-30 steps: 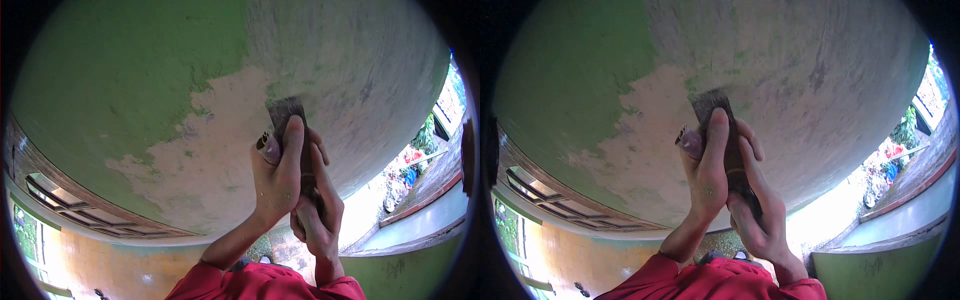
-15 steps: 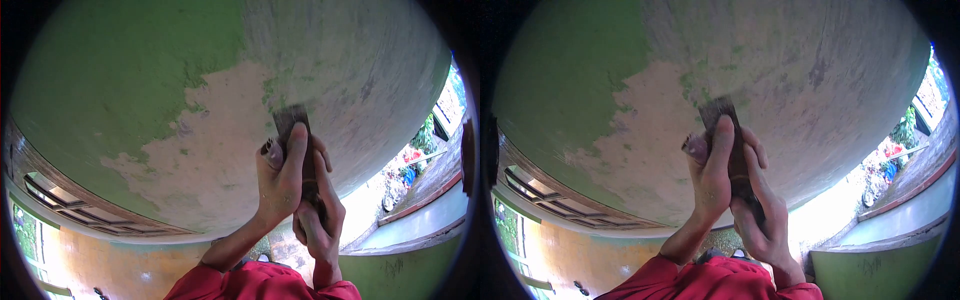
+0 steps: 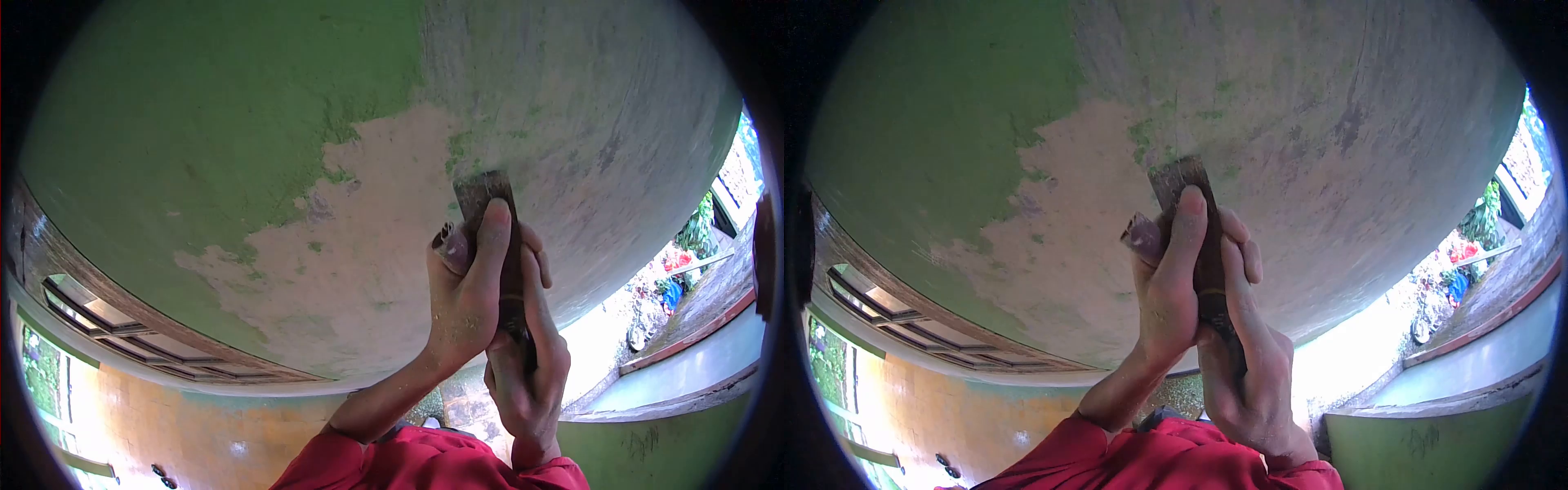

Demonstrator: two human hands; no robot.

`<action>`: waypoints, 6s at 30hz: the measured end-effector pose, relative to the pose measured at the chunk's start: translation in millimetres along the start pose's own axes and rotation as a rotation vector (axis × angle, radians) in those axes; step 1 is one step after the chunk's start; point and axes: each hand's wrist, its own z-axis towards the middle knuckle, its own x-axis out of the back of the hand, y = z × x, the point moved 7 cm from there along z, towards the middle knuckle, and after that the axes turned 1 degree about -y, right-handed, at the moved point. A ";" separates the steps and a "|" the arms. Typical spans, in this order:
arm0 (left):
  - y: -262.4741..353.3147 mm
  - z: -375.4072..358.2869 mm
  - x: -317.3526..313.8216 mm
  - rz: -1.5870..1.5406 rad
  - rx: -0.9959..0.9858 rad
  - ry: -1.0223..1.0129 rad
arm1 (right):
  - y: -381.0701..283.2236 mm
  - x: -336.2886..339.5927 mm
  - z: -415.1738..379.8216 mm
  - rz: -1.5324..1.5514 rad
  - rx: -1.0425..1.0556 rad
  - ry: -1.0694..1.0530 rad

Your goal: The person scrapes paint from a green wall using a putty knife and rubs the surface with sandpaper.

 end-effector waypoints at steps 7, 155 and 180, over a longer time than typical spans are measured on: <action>8.2 2.7 0.8 0.026 0.004 0.026 | -0.1 -5.5 -0.7 0.246 -0.282 -0.004; 33.6 -9.4 13.1 0.244 -0.158 0.183 | 8.3 -19.3 7.2 0.836 -0.445 -0.326; 19.0 -6.9 7.8 0.250 -0.069 0.170 | 19.2 -6.7 0.3 0.847 -0.538 -0.345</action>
